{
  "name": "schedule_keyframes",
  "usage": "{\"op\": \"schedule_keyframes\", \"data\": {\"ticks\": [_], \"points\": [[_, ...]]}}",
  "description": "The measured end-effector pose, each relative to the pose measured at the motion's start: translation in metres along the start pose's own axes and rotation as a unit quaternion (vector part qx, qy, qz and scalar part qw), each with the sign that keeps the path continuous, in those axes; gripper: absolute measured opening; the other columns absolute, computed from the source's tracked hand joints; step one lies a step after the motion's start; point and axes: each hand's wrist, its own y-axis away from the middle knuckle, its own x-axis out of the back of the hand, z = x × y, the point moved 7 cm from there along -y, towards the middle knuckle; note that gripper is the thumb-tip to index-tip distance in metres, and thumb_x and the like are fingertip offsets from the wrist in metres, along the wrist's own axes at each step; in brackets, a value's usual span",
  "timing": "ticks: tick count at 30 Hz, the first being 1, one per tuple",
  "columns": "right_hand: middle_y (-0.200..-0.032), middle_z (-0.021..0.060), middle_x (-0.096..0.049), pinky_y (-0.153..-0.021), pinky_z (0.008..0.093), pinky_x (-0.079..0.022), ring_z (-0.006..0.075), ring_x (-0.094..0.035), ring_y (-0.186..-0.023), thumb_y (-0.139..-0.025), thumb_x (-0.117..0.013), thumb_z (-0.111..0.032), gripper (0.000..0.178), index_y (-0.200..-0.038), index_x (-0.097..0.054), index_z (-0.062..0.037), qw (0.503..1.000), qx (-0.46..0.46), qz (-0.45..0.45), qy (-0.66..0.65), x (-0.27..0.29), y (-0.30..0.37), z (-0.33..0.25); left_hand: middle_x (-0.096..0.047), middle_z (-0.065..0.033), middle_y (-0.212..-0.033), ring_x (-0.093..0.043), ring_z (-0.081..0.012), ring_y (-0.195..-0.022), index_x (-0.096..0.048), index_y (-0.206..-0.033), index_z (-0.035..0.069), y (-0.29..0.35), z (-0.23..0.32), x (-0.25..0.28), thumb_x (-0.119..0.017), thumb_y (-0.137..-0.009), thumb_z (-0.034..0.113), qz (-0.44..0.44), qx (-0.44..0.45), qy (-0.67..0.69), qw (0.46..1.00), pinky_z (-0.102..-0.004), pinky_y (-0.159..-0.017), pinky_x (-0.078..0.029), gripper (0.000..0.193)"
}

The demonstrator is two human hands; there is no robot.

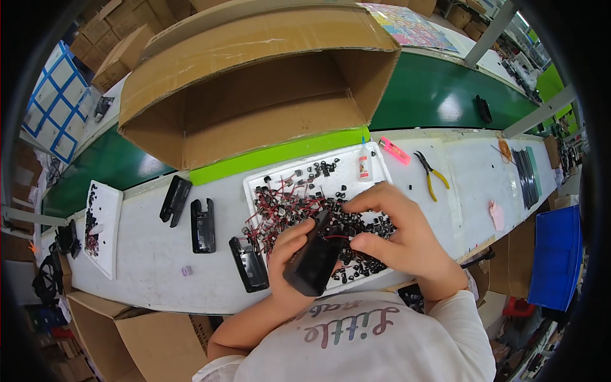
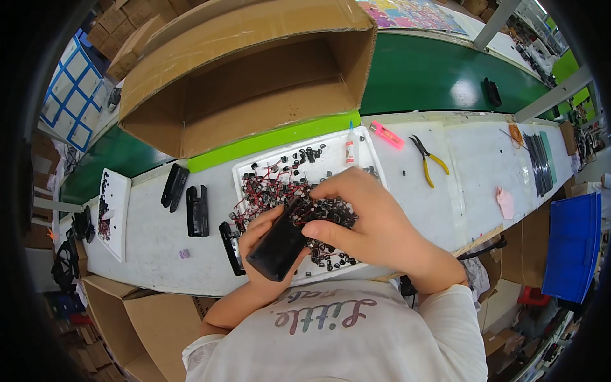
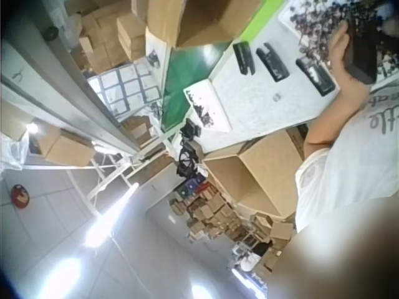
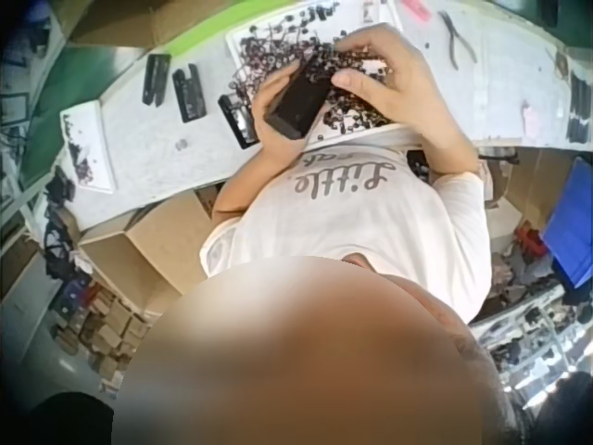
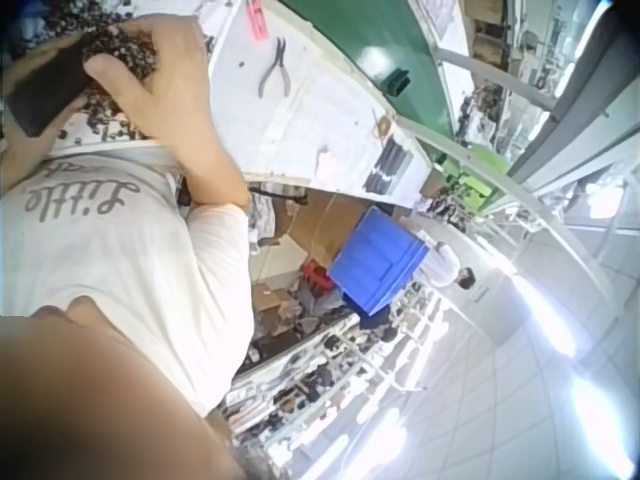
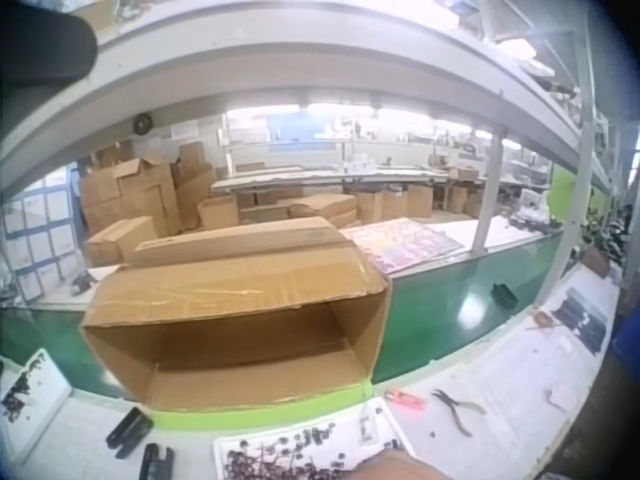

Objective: Assembling internal electronic components and wires into black plastic casings at a factory workstation.

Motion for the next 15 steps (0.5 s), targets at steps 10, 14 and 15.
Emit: {"op": "schedule_keyframes", "data": {"ticks": [10, 14, 15], "points": [[-0.085, 0.0059, -0.051, -0.070, 0.0387, -0.029, 0.0252, -0.048, -0.083, -0.063, -0.073, -0.014, 0.021, -0.072, -0.055, -0.0080, 0.978, 0.154, -0.097, 0.098, -0.019, 0.025, -0.040, -0.048, -0.0185, -0.122, -0.048, -0.0378, -0.110, -0.047, -0.115, 0.006, -0.017, 0.020, -0.023, -0.072, -0.068, 0.014, -0.131, -0.097, -0.259, 0.952, -0.0448, -0.088, -0.041, 0.054], [-0.081, 0.0076, -0.052, -0.074, 0.0386, -0.032, 0.0276, -0.047, -0.081, -0.061, -0.077, -0.017, 0.028, -0.071, -0.053, -0.0054, 0.971, 0.118, -0.024, 0.209, 0.034, 0.004, -0.014, -0.050, -0.0171, -0.115, -0.050, -0.0359, -0.103, -0.050, -0.111, 0.004, -0.025, 0.023, 0.005, -0.074, -0.068, 0.021, -0.164, -0.026, -0.436, 0.884, -0.0421, -0.085, -0.042, 0.052], [-0.079, 0.0067, -0.052, -0.074, 0.0384, -0.033, 0.0272, -0.047, -0.081, -0.062, -0.076, -0.015, 0.027, -0.069, -0.052, -0.0047, 0.961, 0.083, -0.015, 0.263, 0.049, -0.004, 0.002, -0.051, -0.0169, -0.112, -0.050, -0.0355, -0.099, -0.051, -0.110, 0.004, -0.025, 0.023, 0.015, -0.074, -0.068, 0.021, -0.171, -0.007, -0.465, 0.869, -0.0420, -0.083, -0.042, 0.051]]}}
